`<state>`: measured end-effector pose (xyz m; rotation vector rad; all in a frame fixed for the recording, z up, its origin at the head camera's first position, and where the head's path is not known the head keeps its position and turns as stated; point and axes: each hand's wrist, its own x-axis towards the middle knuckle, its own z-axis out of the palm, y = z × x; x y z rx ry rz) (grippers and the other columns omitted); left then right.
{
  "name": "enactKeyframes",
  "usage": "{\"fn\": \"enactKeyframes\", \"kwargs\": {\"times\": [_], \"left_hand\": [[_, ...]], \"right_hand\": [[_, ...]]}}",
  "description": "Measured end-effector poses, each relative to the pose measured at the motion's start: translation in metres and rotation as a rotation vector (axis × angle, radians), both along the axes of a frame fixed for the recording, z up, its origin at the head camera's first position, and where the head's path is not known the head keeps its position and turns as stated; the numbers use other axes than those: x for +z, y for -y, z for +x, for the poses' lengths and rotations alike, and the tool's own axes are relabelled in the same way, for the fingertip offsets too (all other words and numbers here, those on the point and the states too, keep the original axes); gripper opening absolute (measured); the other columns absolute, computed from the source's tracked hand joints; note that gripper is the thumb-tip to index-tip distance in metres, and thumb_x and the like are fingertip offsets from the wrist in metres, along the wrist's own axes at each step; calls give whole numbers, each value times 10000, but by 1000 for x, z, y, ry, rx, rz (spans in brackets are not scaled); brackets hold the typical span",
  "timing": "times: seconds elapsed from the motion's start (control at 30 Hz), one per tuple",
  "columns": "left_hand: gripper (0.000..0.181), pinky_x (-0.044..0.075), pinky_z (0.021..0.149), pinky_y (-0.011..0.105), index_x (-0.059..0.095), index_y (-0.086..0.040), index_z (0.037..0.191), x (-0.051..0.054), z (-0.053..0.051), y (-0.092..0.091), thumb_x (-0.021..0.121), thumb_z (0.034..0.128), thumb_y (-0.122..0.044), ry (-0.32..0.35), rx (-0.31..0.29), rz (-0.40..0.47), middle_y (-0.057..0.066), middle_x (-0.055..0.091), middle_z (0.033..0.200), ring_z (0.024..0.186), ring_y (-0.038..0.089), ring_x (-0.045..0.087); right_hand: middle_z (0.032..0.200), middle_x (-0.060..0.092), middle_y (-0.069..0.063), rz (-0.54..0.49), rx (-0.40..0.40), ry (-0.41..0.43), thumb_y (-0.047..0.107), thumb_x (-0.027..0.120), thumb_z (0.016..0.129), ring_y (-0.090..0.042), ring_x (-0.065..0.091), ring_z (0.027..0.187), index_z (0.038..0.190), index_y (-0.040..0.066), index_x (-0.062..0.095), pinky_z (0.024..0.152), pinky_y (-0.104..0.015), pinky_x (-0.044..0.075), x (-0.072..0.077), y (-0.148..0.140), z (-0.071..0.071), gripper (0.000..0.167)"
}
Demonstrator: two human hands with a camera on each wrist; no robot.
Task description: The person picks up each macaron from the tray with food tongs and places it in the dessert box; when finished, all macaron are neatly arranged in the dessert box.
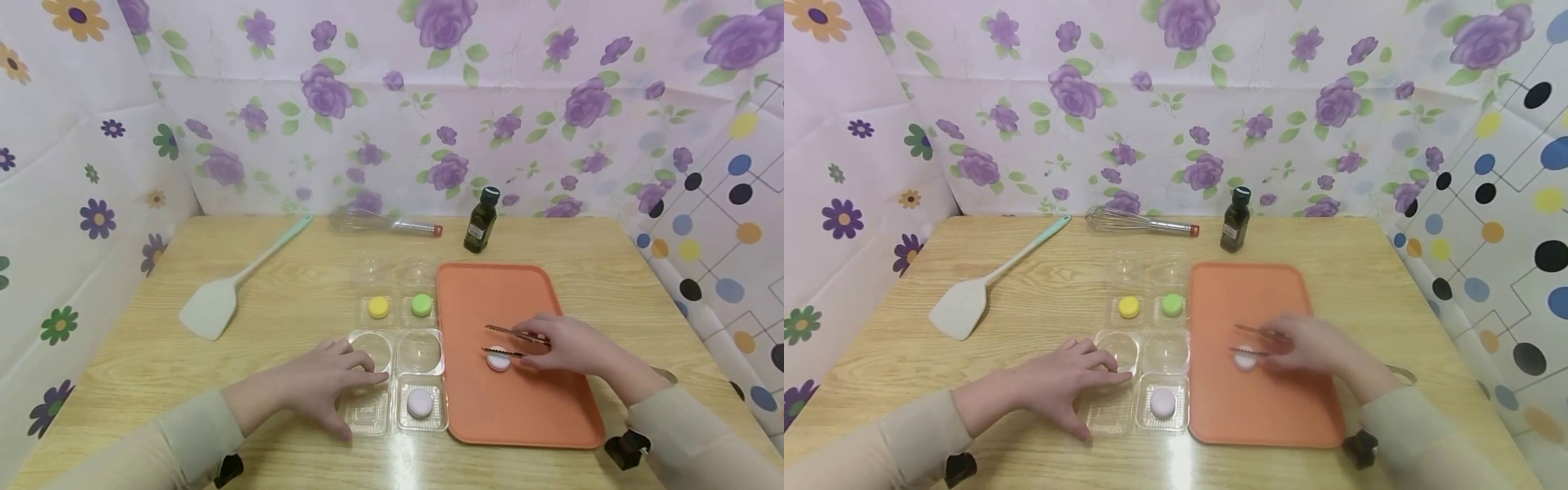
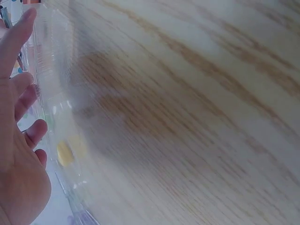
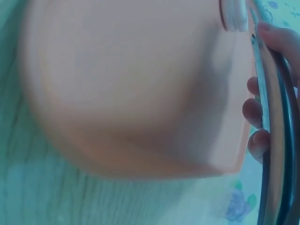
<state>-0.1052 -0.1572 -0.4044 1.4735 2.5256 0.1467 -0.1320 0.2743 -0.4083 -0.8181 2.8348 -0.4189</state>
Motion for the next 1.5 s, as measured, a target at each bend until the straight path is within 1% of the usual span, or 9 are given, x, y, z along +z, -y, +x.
{"fn": "enactKeyframes", "kwargs": {"times": [0.1, 0.27, 0.47, 0.57, 0.73, 0.93, 1.13, 1.27, 1.5], "left_hand": [[922, 297, 827, 301, 431, -307, 1407, 0, 0, 1, 683, 617, -710, 6, 4, 2, -109, 459, 1211, 1006, 110, 364], [926, 291, 827, 302, 438, -312, 1401, -1, -1, 1, 684, 606, -717, 5, 15, 10, -115, 450, 1179, 983, 99, 352], [915, 292, 795, 278, 441, -322, 1398, -2, 2, -2, 672, 610, -728, 5, 1, 13, -130, 448, 1133, 967, 98, 355], [917, 290, 787, 275, 447, -317, 1395, -3, 3, -3, 681, 606, -721, 4, 4, 10, -131, 452, 1128, 961, 99, 355], [924, 291, 785, 272, 440, -313, 1400, 0, 2, -4, 678, 606, -721, -4, 2, -4, -122, 459, 1144, 965, 98, 354], [925, 291, 782, 268, 439, -310, 1401, 3, 2, -4, 688, 606, -711, -4, 7, -10, -119, 463, 1144, 963, 96, 355], [946, 301, 799, 275, 448, -281, 1388, 4, 1, -3, 710, 582, -701, 1, 25, 14, -116, 486, 1164, 985, 96, 373], [894, 307, 799, 278, 481, -273, 1335, 3, 1, -2, 724, 580, -686, 7, 32, 24, -112, 498, 1199, 1019, 105, 398], [866, 311, 830, 294, 510, -276, 1314, 0, 0, 0, 719, 583, -689, 25, 43, 30, -110, 489, 1214, 1046, 107, 398]], "right_hand": [[993, 588, 99, -8, 14, 6, 521, 693, 777, -89, 512, 776, 1152, 216, 644, 650, -293, 433, 0, -2, 1, 486], [997, 579, 115, -12, 33, 34, 548, 668, 786, -69, 503, 778, 1157, 228, 636, 646, -283, 428, 0, -3, 3, 491], [928, 556, 123, -33, 67, 46, 486, 712, 776, -65, 472, 734, 1129, 203, 650, 618, -252, 398, -1, -6, 8, 457], [930, 558, 132, -36, 76, 43, 480, 717, 774, -55, 474, 737, 1125, 210, 652, 621, -247, 402, -3, -6, 9, 448], [937, 553, 149, -8, 61, 67, 511, 706, 769, -52, 473, 751, 1129, 243, 646, 635, -251, 407, -6, -5, 10, 453], [925, 545, 162, 40, 39, 94, 519, 684, 786, -53, 473, 738, 1137, 262, 644, 628, -245, 403, -4, -3, 12, 437], [905, 545, 156, 14, 76, 64, 483, 689, 799, -49, 463, 735, 1124, 235, 650, 619, -251, 399, -1, 0, 9, 411], [901, 541, 154, 6, 98, 30, 475, 693, 799, -49, 462, 724, 1137, 235, 645, 617, -251, 391, 0, 3, 7, 417], [954, 578, 119, 2, 122, 0, 399, 715, 801, -59, 507, 757, 1154, 225, 646, 640, -282, 438, 6, 16, 5, 400]]}}
